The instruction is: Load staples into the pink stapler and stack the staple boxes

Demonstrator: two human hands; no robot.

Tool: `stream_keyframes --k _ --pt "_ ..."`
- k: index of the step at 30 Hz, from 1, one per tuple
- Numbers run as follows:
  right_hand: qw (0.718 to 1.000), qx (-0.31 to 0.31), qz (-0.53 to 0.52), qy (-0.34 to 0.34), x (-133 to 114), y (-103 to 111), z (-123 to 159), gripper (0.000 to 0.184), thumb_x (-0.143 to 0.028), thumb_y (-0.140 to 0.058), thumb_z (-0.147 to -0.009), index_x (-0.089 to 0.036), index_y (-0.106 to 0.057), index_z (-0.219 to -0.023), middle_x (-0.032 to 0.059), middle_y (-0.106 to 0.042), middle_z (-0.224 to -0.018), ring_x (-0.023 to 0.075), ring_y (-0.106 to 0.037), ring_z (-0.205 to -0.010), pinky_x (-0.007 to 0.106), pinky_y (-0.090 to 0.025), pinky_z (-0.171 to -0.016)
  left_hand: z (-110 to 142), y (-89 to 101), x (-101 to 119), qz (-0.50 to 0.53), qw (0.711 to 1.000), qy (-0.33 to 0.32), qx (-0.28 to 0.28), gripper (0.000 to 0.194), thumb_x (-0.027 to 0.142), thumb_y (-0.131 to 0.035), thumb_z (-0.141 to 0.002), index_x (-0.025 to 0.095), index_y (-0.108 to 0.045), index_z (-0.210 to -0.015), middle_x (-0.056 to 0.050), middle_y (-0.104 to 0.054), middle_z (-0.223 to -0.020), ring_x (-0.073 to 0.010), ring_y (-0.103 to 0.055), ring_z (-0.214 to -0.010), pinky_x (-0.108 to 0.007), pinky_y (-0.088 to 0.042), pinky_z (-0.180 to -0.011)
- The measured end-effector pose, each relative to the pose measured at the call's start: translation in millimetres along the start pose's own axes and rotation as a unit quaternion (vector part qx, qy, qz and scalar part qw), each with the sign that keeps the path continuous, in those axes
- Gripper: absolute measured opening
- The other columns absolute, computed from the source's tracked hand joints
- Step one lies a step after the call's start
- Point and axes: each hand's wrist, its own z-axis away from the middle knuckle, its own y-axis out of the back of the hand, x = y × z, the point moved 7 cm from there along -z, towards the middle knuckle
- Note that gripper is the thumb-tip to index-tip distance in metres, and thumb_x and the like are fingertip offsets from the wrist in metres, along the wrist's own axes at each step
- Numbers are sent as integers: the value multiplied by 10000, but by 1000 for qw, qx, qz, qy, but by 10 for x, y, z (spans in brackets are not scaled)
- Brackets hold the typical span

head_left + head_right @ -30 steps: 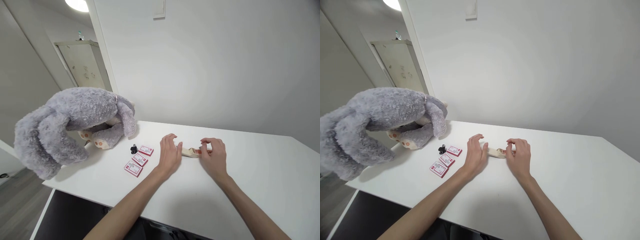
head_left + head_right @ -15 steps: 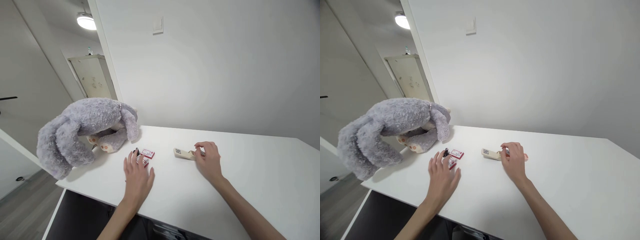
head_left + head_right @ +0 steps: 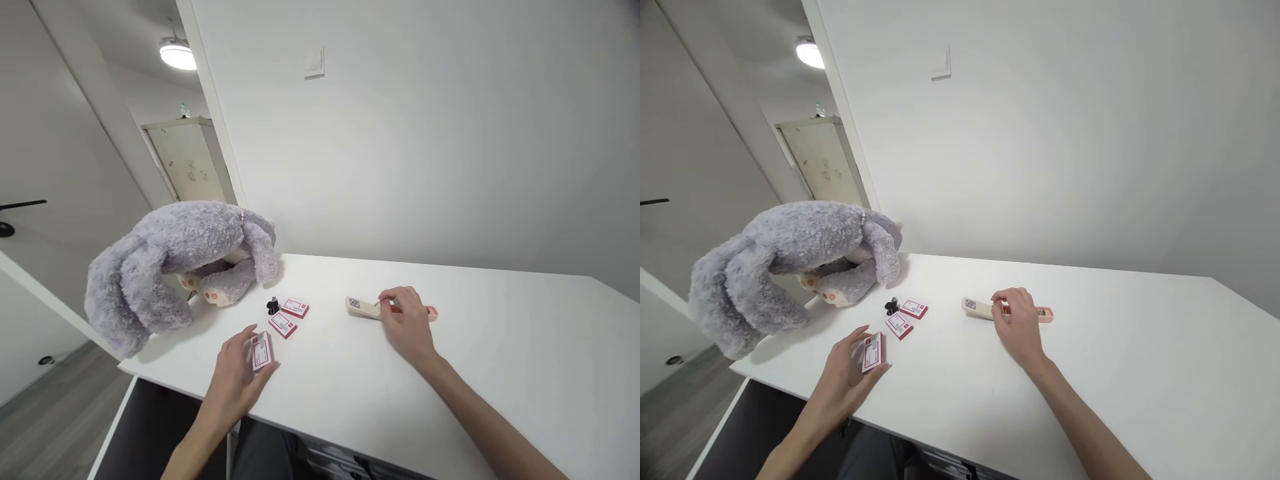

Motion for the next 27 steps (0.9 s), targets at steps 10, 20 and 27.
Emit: stream_keyframes --k 10,20,27 --pt "952 -257 -162 -21 -216 -354 189 134 -196 -546 -943 -231 -651 -867 -18 -639 -656 158 -540 -593 307 -401 -598 -197 30 893 104 974 -171 109 684 338 -820 -859 287 -448 -1431 -112 -638 -1357 -297 -618 -1277 -485 -525 -1067" --pt "824 -430 -333 -157 -333 -632 331 218 -339 -686 -926 -228 -741 -1105 39 -790 -1031 212 -717 -946 332 -522 -838 -403 -547 1129 151 977 -146 40 758 397 -857 -815 283 -435 -1434 -120 -629 -1353 -319 -594 -1311 -519 -497 -1094" --pt "803 -432 -353 -210 -272 -646 343 218 -377 -731 -899 -214 -738 -1044 26 -772 -909 190 -703 -841 329 -534 -819 -399 -571 1101 234 966 -112 -13 674 411 -826 -843 279 -473 -1401 -120 -615 -1363 -296 -616 -1265 -478 -532 -1056"
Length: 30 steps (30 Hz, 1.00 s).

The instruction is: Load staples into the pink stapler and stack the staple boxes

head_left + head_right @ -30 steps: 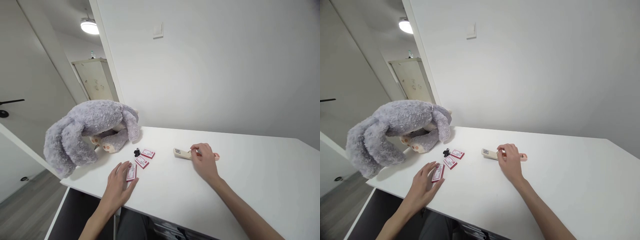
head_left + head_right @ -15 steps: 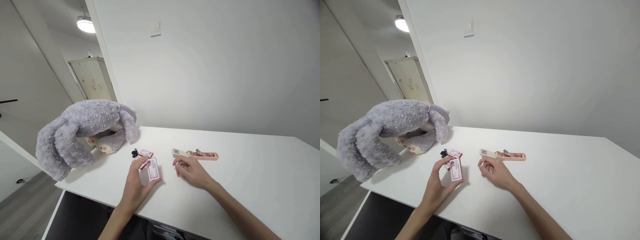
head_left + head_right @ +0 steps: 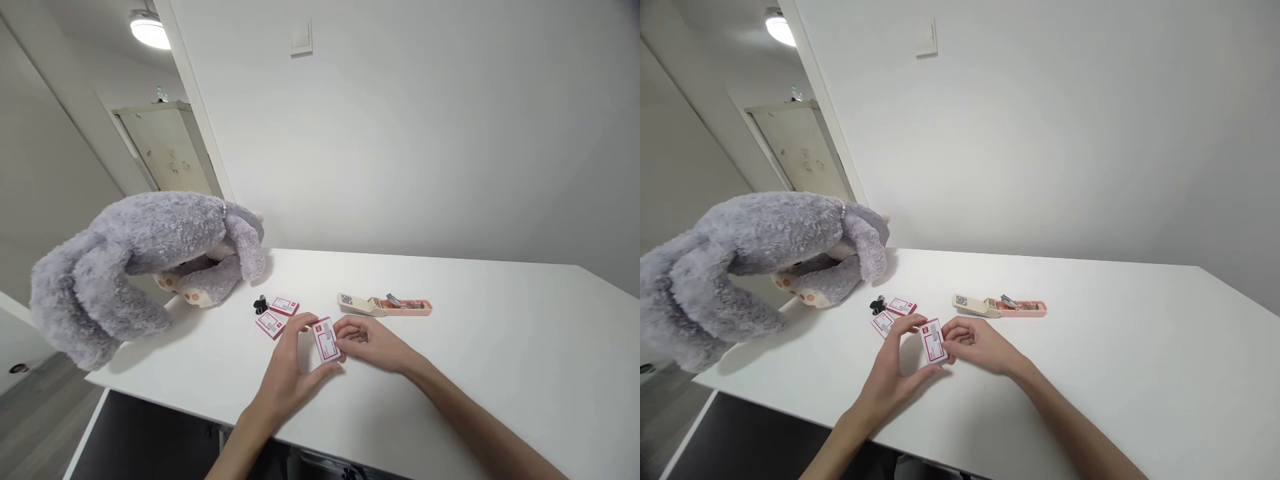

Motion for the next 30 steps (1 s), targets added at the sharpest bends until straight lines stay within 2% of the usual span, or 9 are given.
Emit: stream_keyframes --k 3,6,8,10,15,20,22,26,30 --pt "1000 -5 -23 1 11 11 -9 266 -414 -730 -906 -212 -747 -1078 26 -757 -896 168 -681 -759 317 -532 -763 -4 31 -22 43 998 41 -2 440 335 -658 -977 258 -494 -1379 -124 -616 -1362 -256 -644 -1212 -452 -548 -1034" --pt "999 -25 -17 11 13 23 -15 319 -460 -689 -941 -226 -762 -1146 42 -758 -941 155 -657 -726 284 -489 -650 12 8 -26 71 995 66 -32 379 314 -597 -1015 254 -497 -1375 -121 -635 -1364 -246 -642 -1235 -459 -533 -1074" --pt "999 -34 -1 17 16 33 -14 354 -487 -665 -959 -237 -765 -1189 46 -751 -934 151 -643 -716 272 -457 -601 36 -18 -26 78 993 66 -50 388 324 -615 -1010 258 -497 -1373 -118 -647 -1362 -249 -633 -1263 -466 -528 -1093" --pt "999 -30 2 15 27 48 -14 386 -512 -659 -962 -230 -755 -1208 38 -734 -871 151 -637 -704 270 -454 -587 59 -19 -34 70 995 58 -44 416 338 -655 -989 262 -502 -1369 -110 -662 -1340 -249 -645 -1250 -466 -537 -1086" --pt "998 15 -57 9 54 100 -23 374 -520 -723 -920 -207 -682 -1119 11 -713 -767 161 -662 -667 277 -486 -565 73 71 -41 25 998 44 25 441 400 -757 -913 261 -574 -1290 -80 -718 -1225 -248 -708 -1121 -439 -586 -997" --pt "998 -29 -64 0 67 48 -20 347 -497 -766 -890 -197 -730 -1061 57 -769 -868 198 -733 -805 288 -517 -629 44 151 34 24 997 26 67 364 393 -752 -919 246 -614 -1222 -74 -737 -1187 -231 -724 -1083 -393 -602 -953" --pt "997 -35 -61 5 54 48 -11 349 -501 -760 -894 -197 -757 -1066 68 -778 -894 200 -731 -834 291 -517 -647 36 151 51 32 997 24 63 361 396 -763 -909 242 -618 -1202 -74 -740 -1172 -232 -723 -1087 -385 -601 -947" --pt "998 -34 -58 13 53 59 -8 337 -526 -760 -885 -197 -781 -958 69 -779 -879 199 -716 -825 302 -525 -658 27 81 25 29 998 44 18 375 449 -764 -898 242 -629 -1180 -71 -749 -1131 -238 -731 -1031 -381 -605 -897" --pt "998 25 -57 19 123 145 -50 344 -532 -763 -886 -197 -758 -962 49 -759 -779 179 -692 -714 287 -494 -594 31 34 -23 -10 998 55 -1 402 467 -730 -919 238 -610 -1227 -72 -741 -1140 -240 -717 -1019 -383 -586 -891"
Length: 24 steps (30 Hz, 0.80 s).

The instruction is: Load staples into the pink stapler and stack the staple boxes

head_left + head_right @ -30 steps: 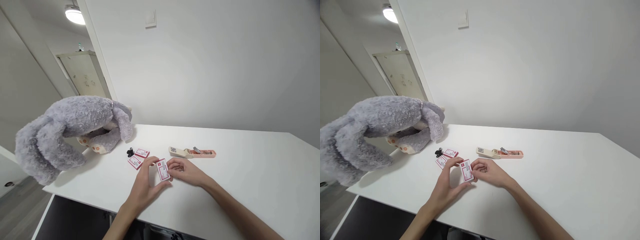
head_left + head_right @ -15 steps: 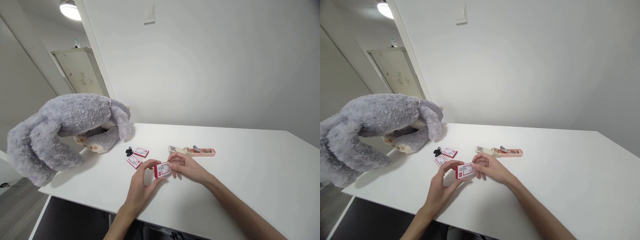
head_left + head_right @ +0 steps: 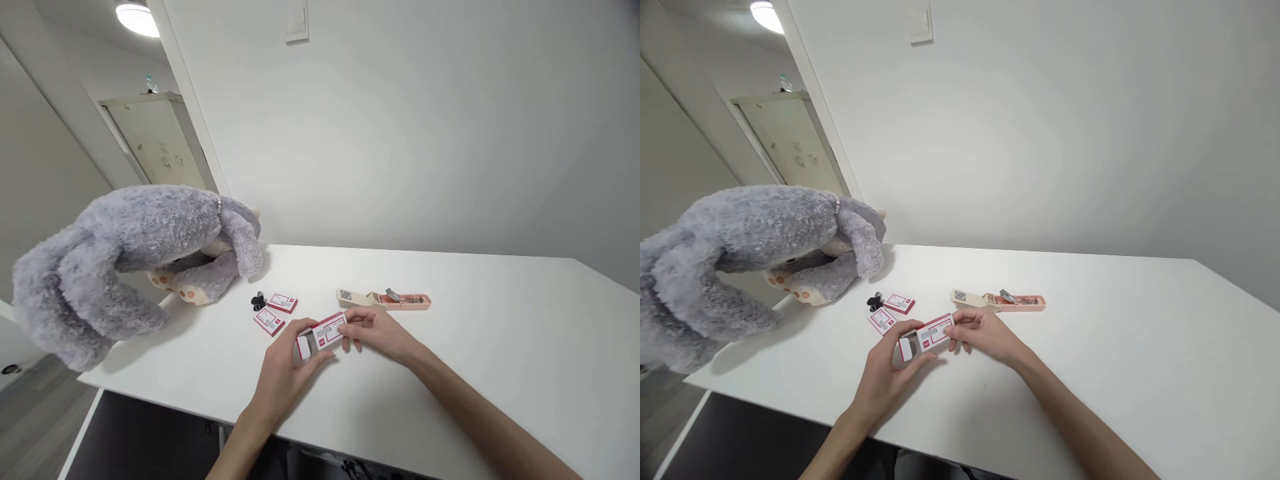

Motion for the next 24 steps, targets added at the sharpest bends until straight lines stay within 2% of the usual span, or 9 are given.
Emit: stream_keyframes --k 6,11,16,21,24 --pt "990 128 32 43 5 175 -12 345 -540 -761 -887 -235 -675 -1024 43 -763 -853 199 -708 -715 296 -475 -544 -10 -40 -76 -45 998 39 1 280 392 -556 -1022 228 -597 -1245 -66 -733 -1080 -196 -686 -863 -349 -567 -796" --pt "970 182 113 112 -160 176 63 258 -479 -682 -965 -258 -704 -1095 20 -741 -844 195 -692 -709 364 -540 -684 -10 -101 -107 -48 995 76 -36 274 394 -545 -1015 227 -619 -1220 -80 -738 -1121 -216 -707 -894 -347 -572 -737" --pt "967 177 134 126 -225 123 77 215 -451 -644 -984 -270 -728 -1064 42 -743 -957 197 -691 -735 360 -551 -666 -18 -94 -82 -53 996 61 -24 257 381 -583 -988 222 -641 -1181 -86 -754 -1096 -243 -716 -970 -387 -583 -825" --pt "982 145 77 98 -187 84 56 235 -471 -684 -951 -259 -738 -1036 54 -734 -921 225 -693 -831 328 -536 -606 -29 -86 -68 -66 996 54 -15 226 367 -574 -983 224 -650 -1141 -81 -757 -1044 -246 -713 -930 -395 -579 -816" --pt "987 129 36 86 -166 92 51 215 -461 -724 -920 -264 -751 -1003 65 -736 -1057 214 -677 -866 335 -547 -644 -28 -69 -75 -66 996 54 -2 222 334 -559 -981 232 -640 -1160 -75 -752 -1043 -246 -716 -929 -390 -579 -804"
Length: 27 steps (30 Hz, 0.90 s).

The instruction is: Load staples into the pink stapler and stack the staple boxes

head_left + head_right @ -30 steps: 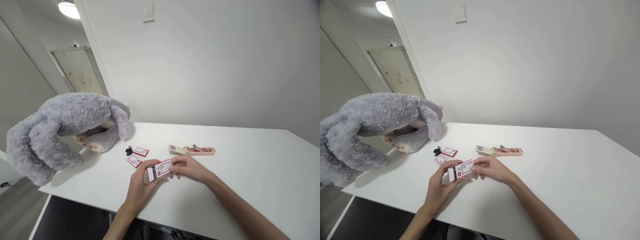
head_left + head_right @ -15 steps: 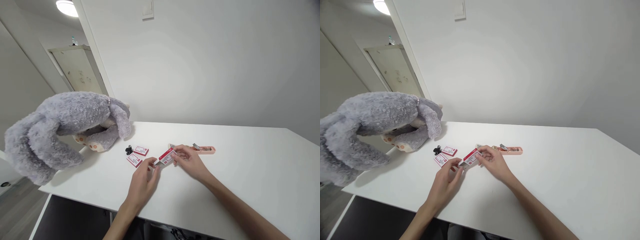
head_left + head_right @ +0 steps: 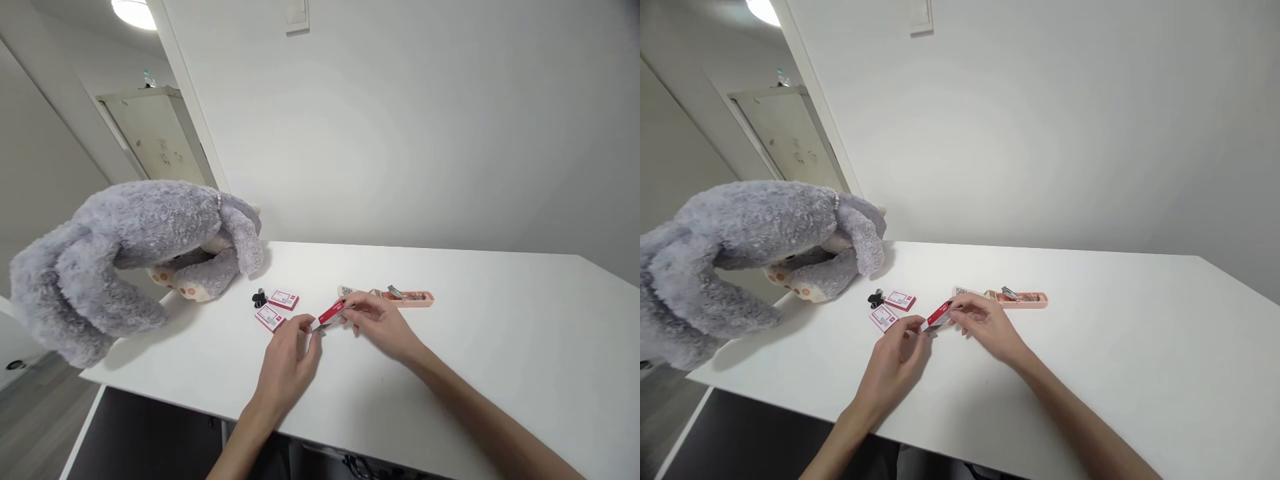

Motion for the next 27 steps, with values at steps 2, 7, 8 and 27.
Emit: stream_keyframes --k 2,7,8,27 --pt "1000 -17 -26 -5 9 3 -4 160 -421 -748 -900 -269 -761 -947 66 -719 -1197 196 -661 -870 330 -540 -649 1 -1 -15 -1 1000 -1 1 221 308 -541 -989 240 -633 -1178 -68 -746 -1052 -240 -717 -930 -380 -577 -799" --pt "996 -69 -50 -16 37 -25 -3 72 -342 -794 -860 -271 -784 -860 52 -706 -1263 153 -629 -808 303 -493 -624 5 -29 -61 -8 1000 0 -16 204 271 -516 -1005 246 -621 -1177 -49 -736 -1026 -234 -714 -936 -370 -563 -800" --pt "996 -71 -48 -16 41 -28 -3 77 -347 -805 -851 -273 -789 -861 52 -707 -1258 154 -629 -808 302 -490 -621 5 -34 -68 -9 1000 3 -19 200 275 -516 -1007 244 -619 -1176 -48 -735 -1018 -236 -714 -939 -373 -562 -804" --pt "993 -13 -118 -21 23 45 -42 452 -479 -745 -928 -282 -589 -1304 67 -755 -1090 209 -753 -814 359 -626 -655 5 -36 11 31 997 39 -63 285 428 -458 -1056 217 -650 -1054 -46 -737 -955 -217 -674 -885 -345 -504 -835"
